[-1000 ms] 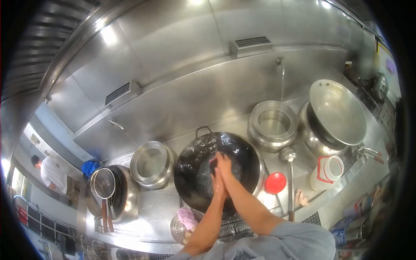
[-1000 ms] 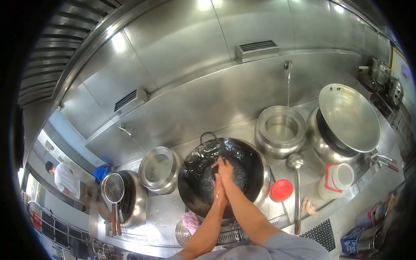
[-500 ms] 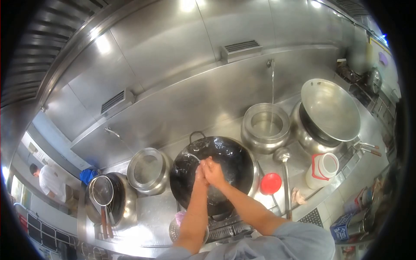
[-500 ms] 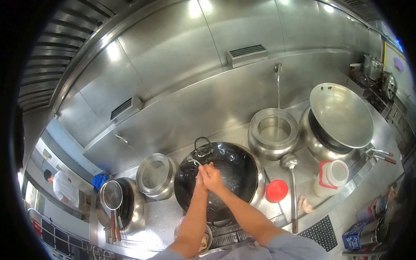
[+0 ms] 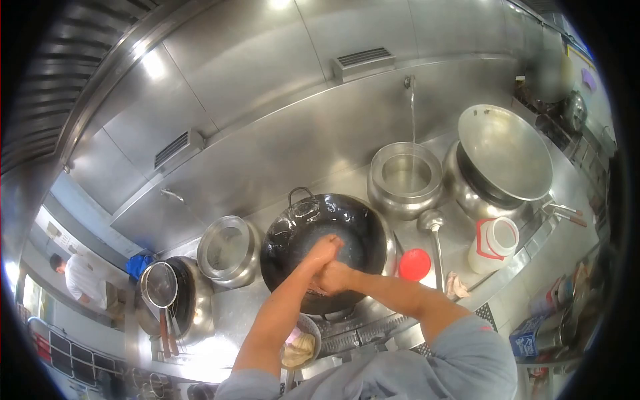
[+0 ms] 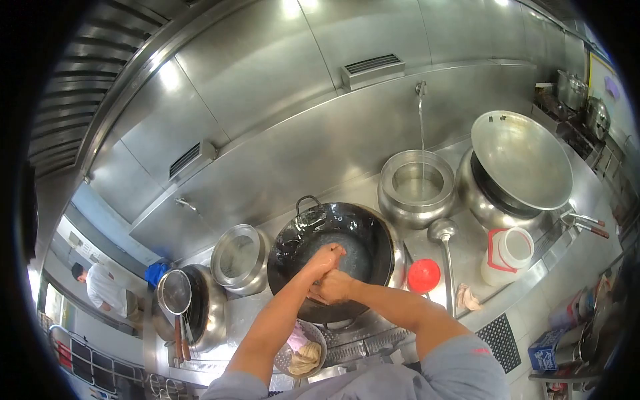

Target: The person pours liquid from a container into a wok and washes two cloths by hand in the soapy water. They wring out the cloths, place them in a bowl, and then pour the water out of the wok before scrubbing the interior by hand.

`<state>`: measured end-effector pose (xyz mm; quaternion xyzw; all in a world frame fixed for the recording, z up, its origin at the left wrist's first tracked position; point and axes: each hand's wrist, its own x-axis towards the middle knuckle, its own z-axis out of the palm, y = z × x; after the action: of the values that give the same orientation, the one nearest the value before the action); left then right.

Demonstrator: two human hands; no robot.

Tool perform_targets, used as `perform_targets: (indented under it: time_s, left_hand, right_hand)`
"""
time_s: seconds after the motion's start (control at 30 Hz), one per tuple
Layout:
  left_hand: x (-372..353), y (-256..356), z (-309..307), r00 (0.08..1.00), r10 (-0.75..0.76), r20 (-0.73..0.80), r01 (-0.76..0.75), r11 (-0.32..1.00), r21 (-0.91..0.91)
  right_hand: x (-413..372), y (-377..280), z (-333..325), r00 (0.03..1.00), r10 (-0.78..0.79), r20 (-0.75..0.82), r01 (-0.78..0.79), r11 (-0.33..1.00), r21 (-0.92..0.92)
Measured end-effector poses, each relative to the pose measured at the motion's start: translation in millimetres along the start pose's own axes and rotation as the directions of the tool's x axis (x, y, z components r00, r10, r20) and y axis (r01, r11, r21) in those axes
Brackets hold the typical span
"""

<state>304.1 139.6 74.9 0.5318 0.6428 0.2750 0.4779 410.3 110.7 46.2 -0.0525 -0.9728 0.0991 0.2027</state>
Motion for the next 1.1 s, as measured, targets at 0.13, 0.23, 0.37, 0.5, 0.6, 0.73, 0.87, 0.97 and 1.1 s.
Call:
perform_targets:
  time_s: [0.13,0.23,0.37,0.5,0.6,0.73,0.87,0.97,1.1]
  left_hand:
    - [11.7,-6.9,18.2,0.932,0.326,-0.156,-0.231,0.869,0.437]
    - [-4.6,9.0,40.4,0.946,0.230,-0.229,-0.069,0.831,0.552]
    - [3.2,-0.1,59.2,0.941,0.305,-0.146,-0.147,0.758,0.636]
    - [-15.4,21.1,65.5,0.727,0.670,-0.150,-0.511,0.674,0.534]
    - [-44.4,2.8,36.6,0.923,0.144,-0.358,-0.144,0.989,0.027]
    - [-91.8,-37.0,23.4,0.806,-0.132,-0.577,-0.027,0.966,-0.259]
    - [-135.6,-91.0,30.6,0.704,-0.234,-0.671,-0.315,0.743,-0.590]
    - [-170.1,-145.6,52.5,0.639,-0.484,-0.598,-0.324,0.536,-0.779]
    - [-197.0,-159.0,94.1,0.828,-0.560,0.035,0.039,-0.004,-0.999]
  right_hand:
    - [-2.4,-6.3,-10.4,0.997,0.047,0.054,-0.049,0.998,0.043]
    - [1.0,-6.0,0.4,0.970,0.125,0.210,-0.154,0.980,0.129]
    - [-10.4,12.6,60.2,0.948,0.130,0.289,-0.141,0.990,0.017]
    - [-63.2,-1.4,-54.6,0.681,0.650,0.337,-0.693,0.721,0.011]
    - [-150.1,10.0,-111.3,0.412,0.894,0.175,-0.902,0.373,0.218]
    - [-291.9,11.1,-106.0,0.346,0.938,0.027,-0.877,0.313,0.364]
    - [-385.2,24.9,-13.9,0.074,0.994,-0.077,-0.993,0.081,0.090]
    - [-411.7,-0.1,4.2,0.111,0.934,-0.341,-0.988,0.068,-0.137]
    - [-424.1,-30.1,-2.8,-0.011,0.904,-0.427,-0.987,0.058,0.148]
